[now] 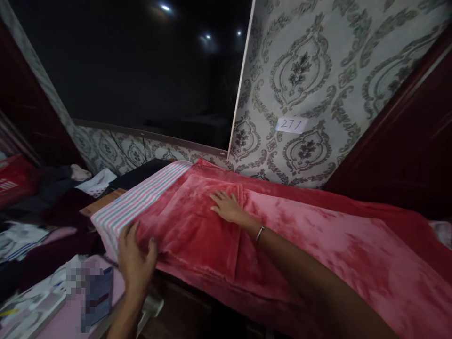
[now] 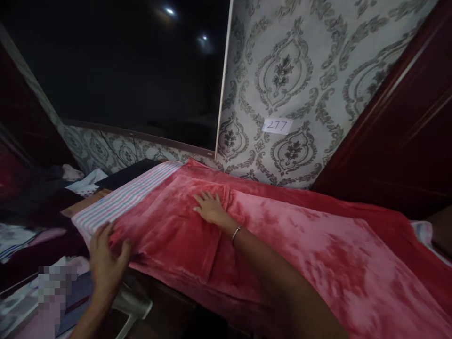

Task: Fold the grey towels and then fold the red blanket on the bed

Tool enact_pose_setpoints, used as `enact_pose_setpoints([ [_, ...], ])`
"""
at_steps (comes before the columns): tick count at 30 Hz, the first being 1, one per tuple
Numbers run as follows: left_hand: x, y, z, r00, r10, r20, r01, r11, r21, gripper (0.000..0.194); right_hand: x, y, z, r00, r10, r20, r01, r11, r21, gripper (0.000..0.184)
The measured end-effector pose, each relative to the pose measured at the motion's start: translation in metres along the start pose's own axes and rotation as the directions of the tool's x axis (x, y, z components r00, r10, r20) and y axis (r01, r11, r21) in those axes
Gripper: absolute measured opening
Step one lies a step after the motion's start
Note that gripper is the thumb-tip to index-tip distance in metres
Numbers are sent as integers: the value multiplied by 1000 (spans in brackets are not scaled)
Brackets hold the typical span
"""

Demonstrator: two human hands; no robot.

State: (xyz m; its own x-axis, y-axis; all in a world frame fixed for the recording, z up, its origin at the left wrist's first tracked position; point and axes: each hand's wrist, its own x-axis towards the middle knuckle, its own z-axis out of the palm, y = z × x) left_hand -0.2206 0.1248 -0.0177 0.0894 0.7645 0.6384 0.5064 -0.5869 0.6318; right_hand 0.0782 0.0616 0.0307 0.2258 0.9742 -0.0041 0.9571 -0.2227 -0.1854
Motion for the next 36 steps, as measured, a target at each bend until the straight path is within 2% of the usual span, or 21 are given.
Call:
enact_pose_setpoints([
  [2,2,26,12,973,209,97,-210,978,-8,54,0,17,-7,995,93,-43,-95,995,-39,62],
  [3,-2,40,20,937,299,181,-298,954,-35,51,-1,24,-10,989,140,-53,-143,989,-47,62],
  [4,-8,54,27,886,377,270,-374,925,-63,50,-2,31,-10,982,183,-52,-185,982,-46,62],
  [6,-30,79,42,756,485,440,-493,864,-104,53,-5,44,-8,969,246,-14,-247,969,-19,62],
  [9,-71,102,55,542,559,627,-603,779,-172,64,-11,57,2,955,292,46,-294,955,37,62],
  [10,-82,106,57,497,565,659,-623,761,-183,68,-12,60,4,953,298,54,-301,952,50,62],
  [11,-91,107,58,472,568,674,-638,748,-183,71,-12,62,6,953,300,55,-302,951,57,62],
  [14,-105,102,57,472,590,655,-688,711,-144,71,-8,67,5,956,292,16,-292,955,51,62],
  [19,-107,93,56,482,675,559,-776,625,-85,66,13,74,-2,946,302,-117,-301,953,29,66],
  [24,-110,94,55,509,713,482,-794,605,-57,61,23,87,14,956,294,-4,-294,955,35,71],
  [27,-110,93,55,512,722,465,-801,597,-46,58,23,92,22,952,305,-4,-305,951,45,74],
  [32,-107,90,58,497,705,505,-792,606,-67,56,20,88,10,959,284,15,-284,954,98,70],
  [36,-103,89,63,520,693,499,-755,646,-112,55,-1,86,-4,960,280,11,-279,951,130,67],
])
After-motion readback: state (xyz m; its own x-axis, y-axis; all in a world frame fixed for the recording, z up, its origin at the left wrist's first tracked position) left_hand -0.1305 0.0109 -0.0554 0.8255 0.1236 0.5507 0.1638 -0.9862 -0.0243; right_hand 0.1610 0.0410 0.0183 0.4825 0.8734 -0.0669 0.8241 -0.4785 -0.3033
